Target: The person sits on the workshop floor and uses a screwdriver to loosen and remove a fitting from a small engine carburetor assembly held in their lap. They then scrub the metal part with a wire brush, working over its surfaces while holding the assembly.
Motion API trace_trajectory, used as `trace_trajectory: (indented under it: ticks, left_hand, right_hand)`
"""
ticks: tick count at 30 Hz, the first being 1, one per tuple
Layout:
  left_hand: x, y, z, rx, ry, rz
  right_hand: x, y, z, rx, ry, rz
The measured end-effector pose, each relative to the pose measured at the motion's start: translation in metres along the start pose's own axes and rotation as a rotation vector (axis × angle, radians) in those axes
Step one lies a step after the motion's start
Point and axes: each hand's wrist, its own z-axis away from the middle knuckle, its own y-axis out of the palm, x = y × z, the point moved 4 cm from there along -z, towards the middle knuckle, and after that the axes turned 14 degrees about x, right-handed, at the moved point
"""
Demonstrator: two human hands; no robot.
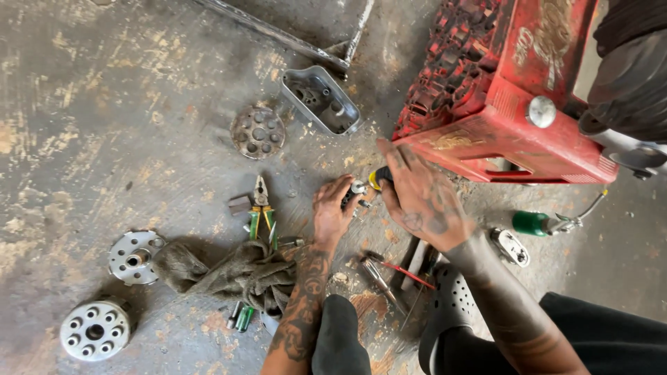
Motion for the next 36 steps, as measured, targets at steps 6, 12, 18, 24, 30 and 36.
trace_trajectory:
  ticks: [6, 12, 18, 24, 30, 36]
  left_hand:
    - [0.005, 0.003, 0.002, -0.022, 0.021, 0.019]
    - [0.026, 0.031, 0.011, -0.032, 0.020, -0.029]
    - [0.023, 0.027, 0.010, -0.005, -0.012, -0.057]
    - [0.018, 0.022, 0.006, -0.015, -0.009, -0.036]
    - [0.008, 0.012, 0.002, -0.015, -0.029, -0.049]
    - [0.015, 0.025, 0.002, -0.020, -0.016, -0.089]
  right_hand:
    - [-0.004, 0.004, 0.005, -0.068, 0.167, -0.030]
    - [0.000, 0.017, -0.007, -0.179, -0.241, -0.040]
    - [-0.017, 0.010, -0.006, -0.159, 0.170, -0.048]
    - [-0.019, 0.002, -0.005, 0.019, 0.004, -0.091]
    - [-0.027, 0.011, 0.001, -0.043, 0.070, -0.040]
    - [-0.028, 0.017, 0.007, -0.298, -0.128, 0.081]
